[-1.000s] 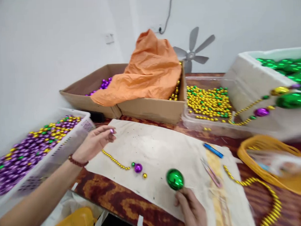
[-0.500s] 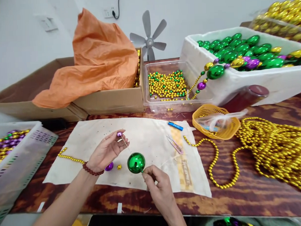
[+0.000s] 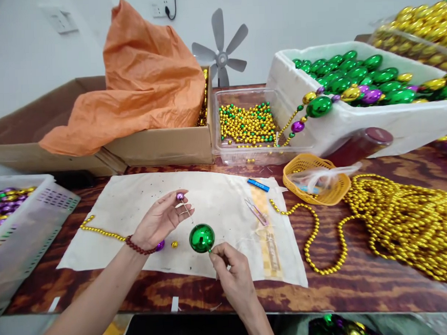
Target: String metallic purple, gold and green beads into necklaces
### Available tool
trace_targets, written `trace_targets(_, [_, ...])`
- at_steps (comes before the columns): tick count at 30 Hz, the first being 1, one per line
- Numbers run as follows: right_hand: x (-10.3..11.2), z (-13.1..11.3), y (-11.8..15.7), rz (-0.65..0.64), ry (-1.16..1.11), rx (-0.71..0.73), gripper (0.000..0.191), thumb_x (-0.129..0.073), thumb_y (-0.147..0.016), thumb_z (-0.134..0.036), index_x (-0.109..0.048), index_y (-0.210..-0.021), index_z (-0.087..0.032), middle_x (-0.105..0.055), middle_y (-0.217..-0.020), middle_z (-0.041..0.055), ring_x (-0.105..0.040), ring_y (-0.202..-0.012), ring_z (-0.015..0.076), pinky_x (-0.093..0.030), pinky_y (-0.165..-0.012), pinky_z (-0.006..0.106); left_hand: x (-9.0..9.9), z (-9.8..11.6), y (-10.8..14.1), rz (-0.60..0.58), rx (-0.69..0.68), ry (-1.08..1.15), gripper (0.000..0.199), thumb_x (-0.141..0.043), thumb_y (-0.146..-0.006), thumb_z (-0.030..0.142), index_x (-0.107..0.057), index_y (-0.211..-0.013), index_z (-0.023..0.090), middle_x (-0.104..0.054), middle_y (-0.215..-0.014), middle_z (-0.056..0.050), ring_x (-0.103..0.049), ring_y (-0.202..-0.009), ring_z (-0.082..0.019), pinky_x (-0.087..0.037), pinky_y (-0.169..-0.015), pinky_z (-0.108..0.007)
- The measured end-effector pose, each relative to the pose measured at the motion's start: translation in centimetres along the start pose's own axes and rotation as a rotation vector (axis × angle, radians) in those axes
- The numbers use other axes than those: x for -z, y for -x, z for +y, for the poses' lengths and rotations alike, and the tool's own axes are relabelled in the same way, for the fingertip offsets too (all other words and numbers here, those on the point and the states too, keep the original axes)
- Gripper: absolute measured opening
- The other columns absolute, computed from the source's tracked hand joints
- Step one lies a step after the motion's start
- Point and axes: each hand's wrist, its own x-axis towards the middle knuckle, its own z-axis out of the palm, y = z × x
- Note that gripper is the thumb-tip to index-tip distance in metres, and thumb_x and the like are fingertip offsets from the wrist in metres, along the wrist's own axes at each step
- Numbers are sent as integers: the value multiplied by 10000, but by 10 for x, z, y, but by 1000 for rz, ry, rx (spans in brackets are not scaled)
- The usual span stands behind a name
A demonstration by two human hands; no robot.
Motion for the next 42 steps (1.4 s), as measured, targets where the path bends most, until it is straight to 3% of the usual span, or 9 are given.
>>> trace_targets(9, [-6,3,-4,38,-85,-77,308,-580,-933,-423,-563,-740,-183,-474,-618,-30,-450,-523,95,-393,-502,203,1,-6,-1,16,-27,-167,309,-792,-814,291,-729,-1089,166,-711,-888,-36,-712,-796,-167,-573,-831,-337])
trace_targets(15, [-28,3,-18,106,-205,-102,317,-607,-897,-454,-559,-734,-187,-508,-639,-28,-478,-503,88,-416,-486,201,-15,-40,0,42,-54,-199,302,-787,-804,415,-730,-899,134,-711,-937,-73,-697,-913,-199,-545,-785,-277])
trace_targets(20, [-15,6,-24,88,-128,-29,261,-588,-930,-420,-657,-847,-183,-611,-745,2,-579,-602,114,-477,-588,225,-30,-58,-10,117,-124,-279,293,-733,-809,440,-688,-884,161,-640,-735,-9,-662,-715,-167,-507,-648,-259])
trace_targets(24, [17,0,-33,316,-17,70,253,-627,-920,-404,-743,-1003,-195,-647,-860,29,-569,-650,117,-480,-613,239,-39,-58,-10,-193,-143,-770,230,-619,-866,348,-694,-780,149,-664,-701,-27,-601,-684,-142,-452,-668,-243])
trace_targets(27, [34,-8,-41,296,-181,97,236,-681,-878,-402,-757,-908,-182,-619,-796,18,-512,-565,93,-425,-513,222,-49,-60,-4,-381,-156,-1027,237,-539,-876,253,-645,-687,157,-636,-681,-4,-546,-667,-120,-406,-667,-232])
trace_targets(32, [47,-10,-43,544,-535,44,333,-723,-855,-490,-656,-788,-172,-660,-797,11,-503,-466,57,-385,-450,192,-62,-59,0,-440,-107,-1196,188,-516,-821,201,-653,-702,157,-624,-672,8,-527,-647,-118,-375,-647,-233])
trace_targets(34, [47,-8,-39,471,-595,2,368,-783,-797,-515,-662,-836,-169,-697,-852,33,-549,-487,73,-408,-448,188,-67,-56,0,-460,-77,-1192,204,-509,-825,206,-653,-688,156,-623,-662,10,-523,-639,-114,-373,-641,-229])
trace_targets(37, [43,-8,-34,335,-572,-5,396,-814,-774,-517,-675,-850,-155,-661,-682,17,-588,-526,96,-442,-476,171,-76,-51,-1,-519,-45,-1164,223,-496,-836,205,-668,-701,158,-639,-685,15,-522,-646,-106,-382,-651,-218])
trace_targets(42, [73,-20,-31,452,-673,43,451,-750,-811,-599,-535,-867,-206,-673,-654,-6,-590,-410,123,-430,-377,180,-78,-43,-5,-662,-82,-1372,203,-516,-845,220,-687,-751,165,-685,-760,0,-582,-707,-122,-403,-706,-228])
